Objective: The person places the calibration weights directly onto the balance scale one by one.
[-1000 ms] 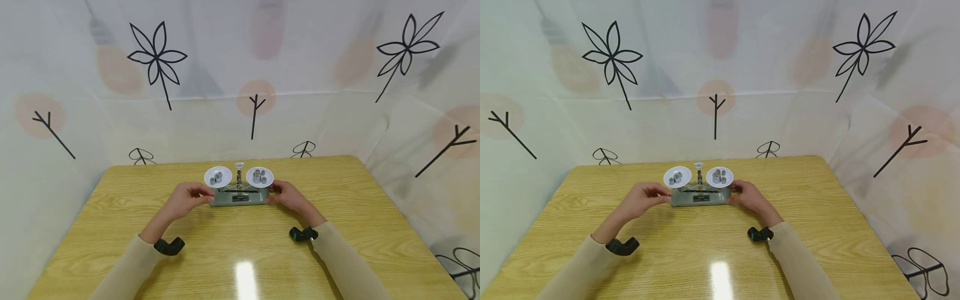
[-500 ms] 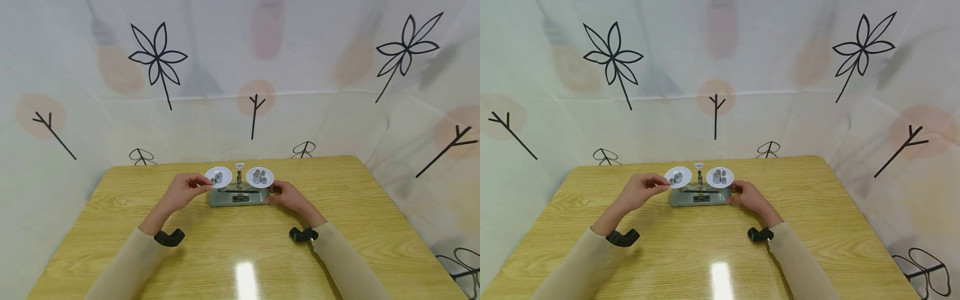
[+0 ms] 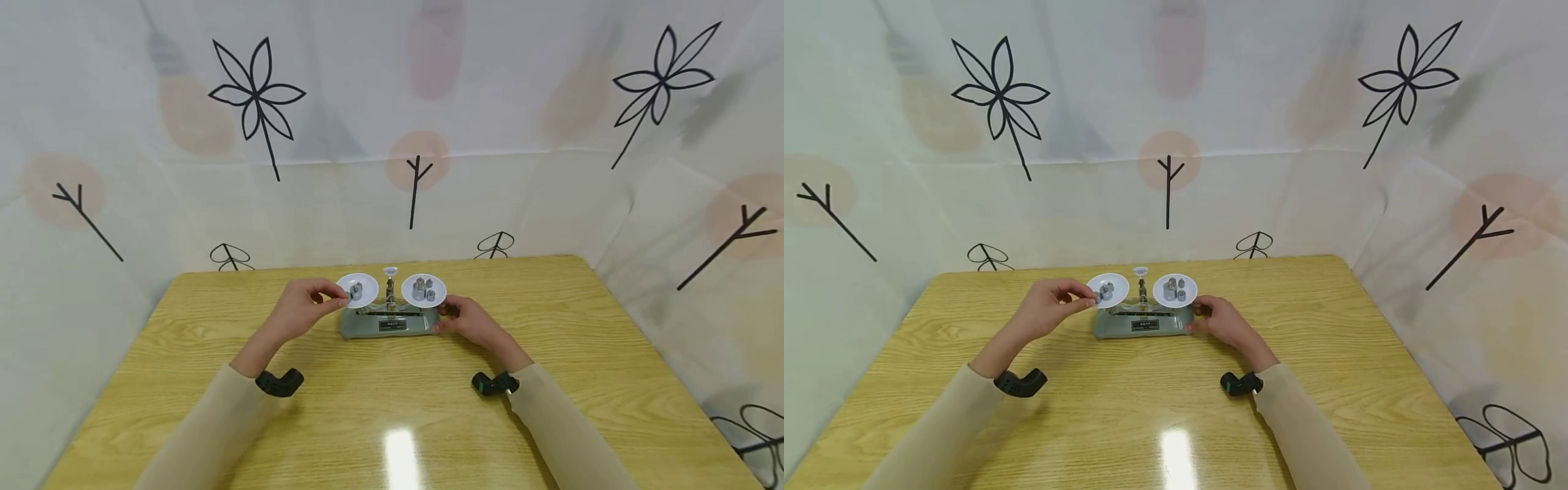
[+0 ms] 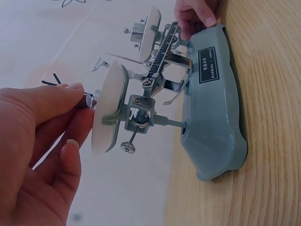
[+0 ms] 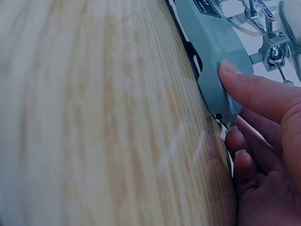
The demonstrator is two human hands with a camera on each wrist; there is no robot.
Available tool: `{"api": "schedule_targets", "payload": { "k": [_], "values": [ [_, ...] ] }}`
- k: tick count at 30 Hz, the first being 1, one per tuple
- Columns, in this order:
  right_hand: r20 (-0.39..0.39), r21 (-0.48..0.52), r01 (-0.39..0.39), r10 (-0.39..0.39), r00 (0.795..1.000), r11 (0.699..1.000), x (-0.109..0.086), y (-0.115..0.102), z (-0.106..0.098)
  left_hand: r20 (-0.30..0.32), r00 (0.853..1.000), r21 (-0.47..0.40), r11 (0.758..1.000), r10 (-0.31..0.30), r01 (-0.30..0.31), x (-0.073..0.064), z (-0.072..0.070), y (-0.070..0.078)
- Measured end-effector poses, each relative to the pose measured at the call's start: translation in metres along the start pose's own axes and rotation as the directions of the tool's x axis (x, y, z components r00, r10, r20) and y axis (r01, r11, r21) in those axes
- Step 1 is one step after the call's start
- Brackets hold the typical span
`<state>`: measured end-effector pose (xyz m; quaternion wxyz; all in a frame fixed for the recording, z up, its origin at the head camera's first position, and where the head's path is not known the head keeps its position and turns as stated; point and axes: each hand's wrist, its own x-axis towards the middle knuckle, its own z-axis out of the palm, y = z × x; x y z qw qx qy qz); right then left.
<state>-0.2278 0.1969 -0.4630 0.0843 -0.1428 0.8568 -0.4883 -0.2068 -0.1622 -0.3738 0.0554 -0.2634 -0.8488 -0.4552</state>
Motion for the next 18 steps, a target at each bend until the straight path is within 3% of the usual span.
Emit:
{"api": "schedule_targets", "payload": {
  "k": [18],
  "values": [
    [-0.001, -0.001, 0.014, -0.014, 1.000, 1.000, 0.0004, 0.0023, -0.0003, 0.012, 1.000, 0.052, 0.999, 0.014, -0.015, 0.0050, 0.0069, -0.0058]
  ]
}}
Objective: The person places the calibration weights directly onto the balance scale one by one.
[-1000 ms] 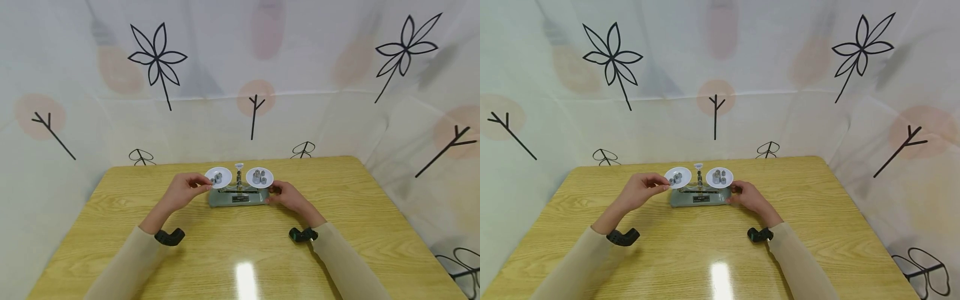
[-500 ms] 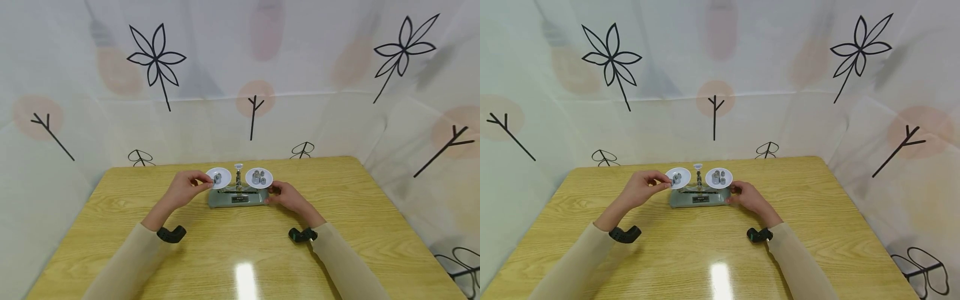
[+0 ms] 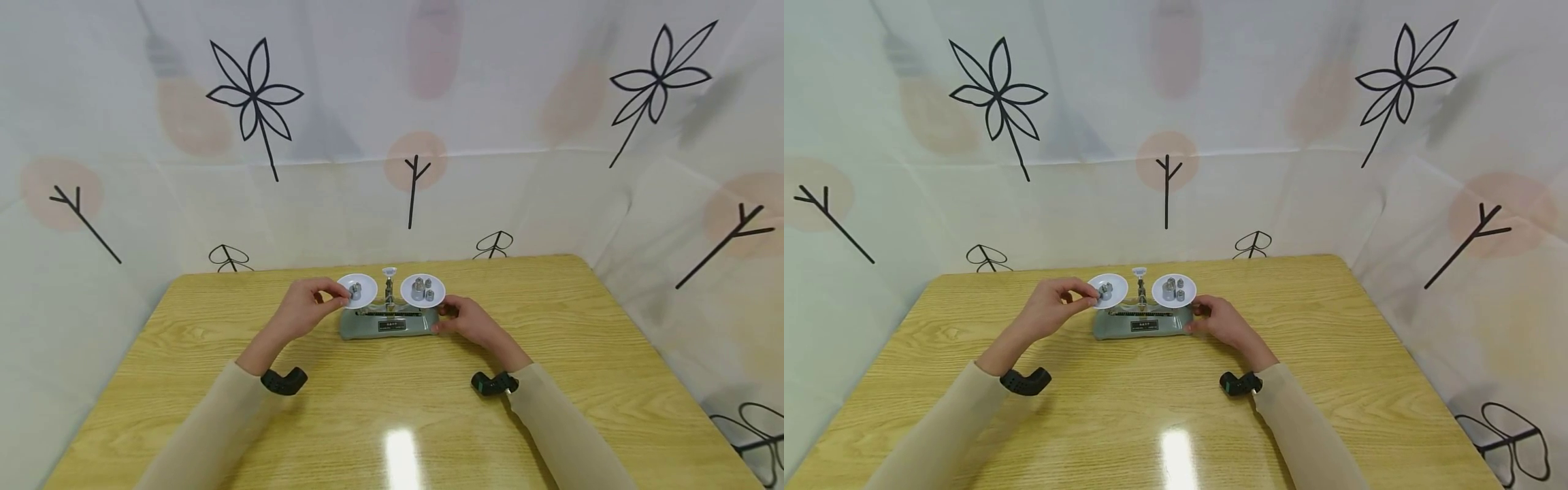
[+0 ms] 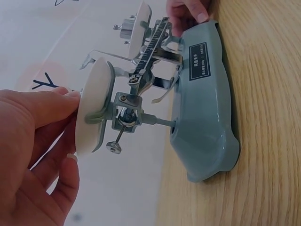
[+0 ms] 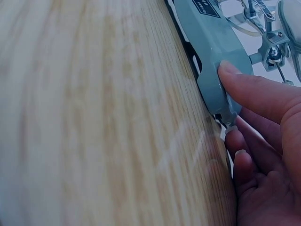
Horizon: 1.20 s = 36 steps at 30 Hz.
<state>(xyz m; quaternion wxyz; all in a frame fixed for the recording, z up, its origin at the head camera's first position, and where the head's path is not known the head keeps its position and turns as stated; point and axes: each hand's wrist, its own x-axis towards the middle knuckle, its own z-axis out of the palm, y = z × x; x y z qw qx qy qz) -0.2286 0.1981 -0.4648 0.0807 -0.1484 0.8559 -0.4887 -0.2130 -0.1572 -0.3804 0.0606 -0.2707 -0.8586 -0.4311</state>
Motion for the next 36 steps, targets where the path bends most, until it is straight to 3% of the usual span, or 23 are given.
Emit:
{"api": "schedule_targets", "payload": {
  "k": [36],
  "values": [
    [0.014, 0.009, 0.000, 0.000, 1.000, 1.000, -0.0005, 0.0025, -0.0011, -0.054, 0.998, -0.093, 0.996, -0.018, 0.013, -0.0081, 0.0027, -0.0045]
  ]
}}
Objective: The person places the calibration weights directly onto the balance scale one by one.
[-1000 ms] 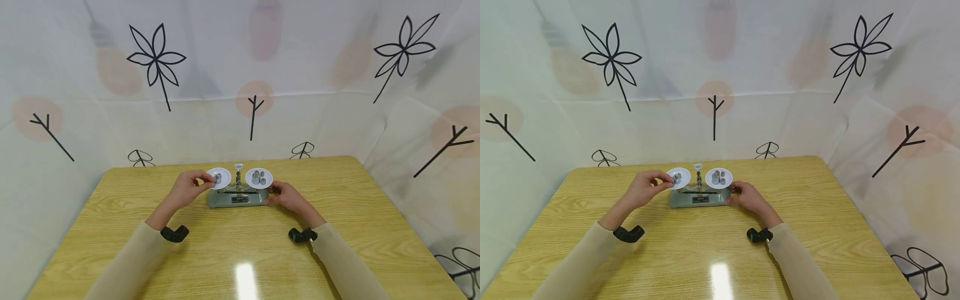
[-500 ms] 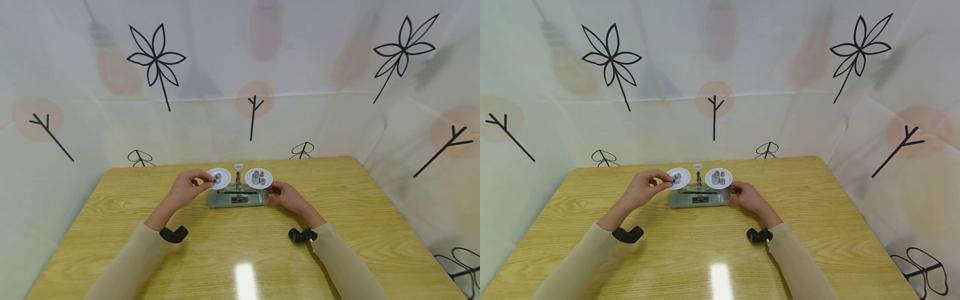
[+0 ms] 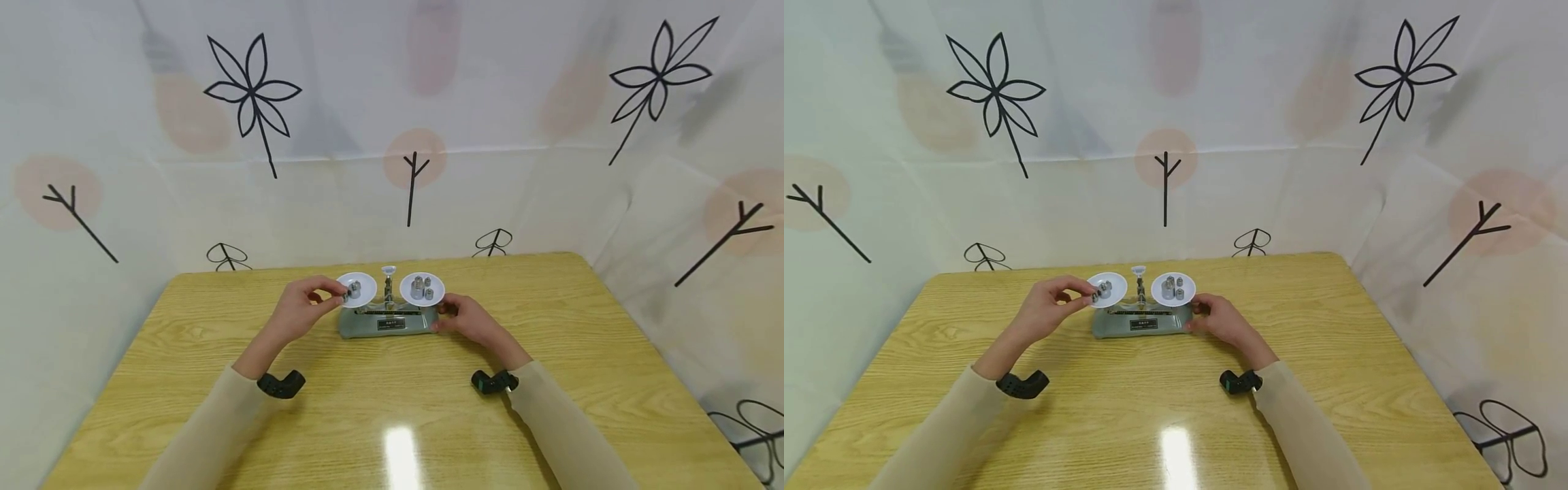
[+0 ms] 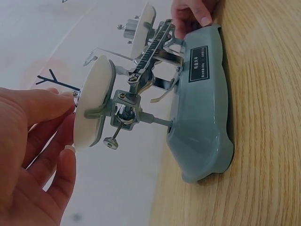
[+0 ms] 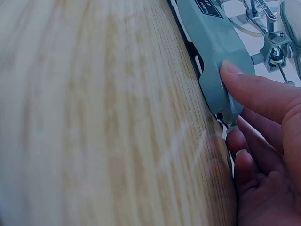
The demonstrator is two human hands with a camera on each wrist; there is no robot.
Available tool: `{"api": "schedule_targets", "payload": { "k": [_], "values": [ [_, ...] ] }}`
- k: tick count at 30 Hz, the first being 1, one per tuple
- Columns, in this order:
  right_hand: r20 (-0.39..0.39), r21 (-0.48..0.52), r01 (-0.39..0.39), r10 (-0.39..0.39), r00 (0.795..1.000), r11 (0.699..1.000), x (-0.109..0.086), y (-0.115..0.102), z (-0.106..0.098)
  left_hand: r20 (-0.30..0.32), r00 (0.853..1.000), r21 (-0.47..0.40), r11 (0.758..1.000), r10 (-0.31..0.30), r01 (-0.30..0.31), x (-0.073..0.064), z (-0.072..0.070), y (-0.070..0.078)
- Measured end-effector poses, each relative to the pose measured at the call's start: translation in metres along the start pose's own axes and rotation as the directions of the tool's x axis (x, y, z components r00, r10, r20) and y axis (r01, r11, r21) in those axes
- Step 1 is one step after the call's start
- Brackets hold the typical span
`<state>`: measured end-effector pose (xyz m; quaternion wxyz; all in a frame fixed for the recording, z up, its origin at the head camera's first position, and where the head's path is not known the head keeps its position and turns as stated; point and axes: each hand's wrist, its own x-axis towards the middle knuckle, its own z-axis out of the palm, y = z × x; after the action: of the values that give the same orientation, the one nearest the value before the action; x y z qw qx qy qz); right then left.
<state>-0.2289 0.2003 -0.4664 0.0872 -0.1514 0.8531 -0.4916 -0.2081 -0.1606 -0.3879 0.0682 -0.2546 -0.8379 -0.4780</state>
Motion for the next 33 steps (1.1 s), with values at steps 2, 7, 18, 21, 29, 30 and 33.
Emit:
{"api": "schedule_targets", "payload": {
  "k": [2, 7, 18, 21, 29, 30, 33],
  "values": [
    [0.003, -0.003, 0.001, -0.001, 1.000, 1.000, 0.000, 0.000, 0.000, -0.008, 1.000, -0.016, 1.000, 0.005, -0.005, -0.001, -0.001, 0.000],
    [0.003, -0.021, -0.001, 0.001, 1.000, 1.000, -0.001, -0.002, 0.000, -0.025, 1.000, -0.042, 0.999, 0.016, -0.018, -0.004, -0.002, 0.002],
    [0.004, -0.028, 0.002, -0.001, 1.000, 1.000, -0.005, -0.001, -0.004, -0.051, 0.999, -0.080, 0.997, 0.000, -0.005, -0.011, -0.001, 0.002],
    [0.000, -0.032, -0.004, 0.004, 1.000, 0.999, -0.007, -0.001, -0.005, -0.056, 0.998, -0.080, 0.997, -0.012, 0.008, -0.014, -0.002, 0.000],
    [-0.025, -0.042, 0.041, -0.042, 0.999, 0.998, -0.006, -0.001, -0.003, -0.052, 0.996, -0.086, 0.994, -0.077, 0.072, -0.024, -0.004, -0.011],
    [-0.031, -0.044, 0.048, -0.049, 0.998, 0.998, -0.006, -0.001, -0.003, -0.049, 0.995, -0.085, 0.993, -0.086, 0.081, -0.025, -0.003, -0.012],
    [-0.053, -0.054, 0.045, -0.048, 0.997, 0.998, -0.007, -0.003, -0.006, -0.032, 0.995, -0.085, 0.992, -0.098, 0.095, -0.030, -0.004, 0.002]
  ]
}}
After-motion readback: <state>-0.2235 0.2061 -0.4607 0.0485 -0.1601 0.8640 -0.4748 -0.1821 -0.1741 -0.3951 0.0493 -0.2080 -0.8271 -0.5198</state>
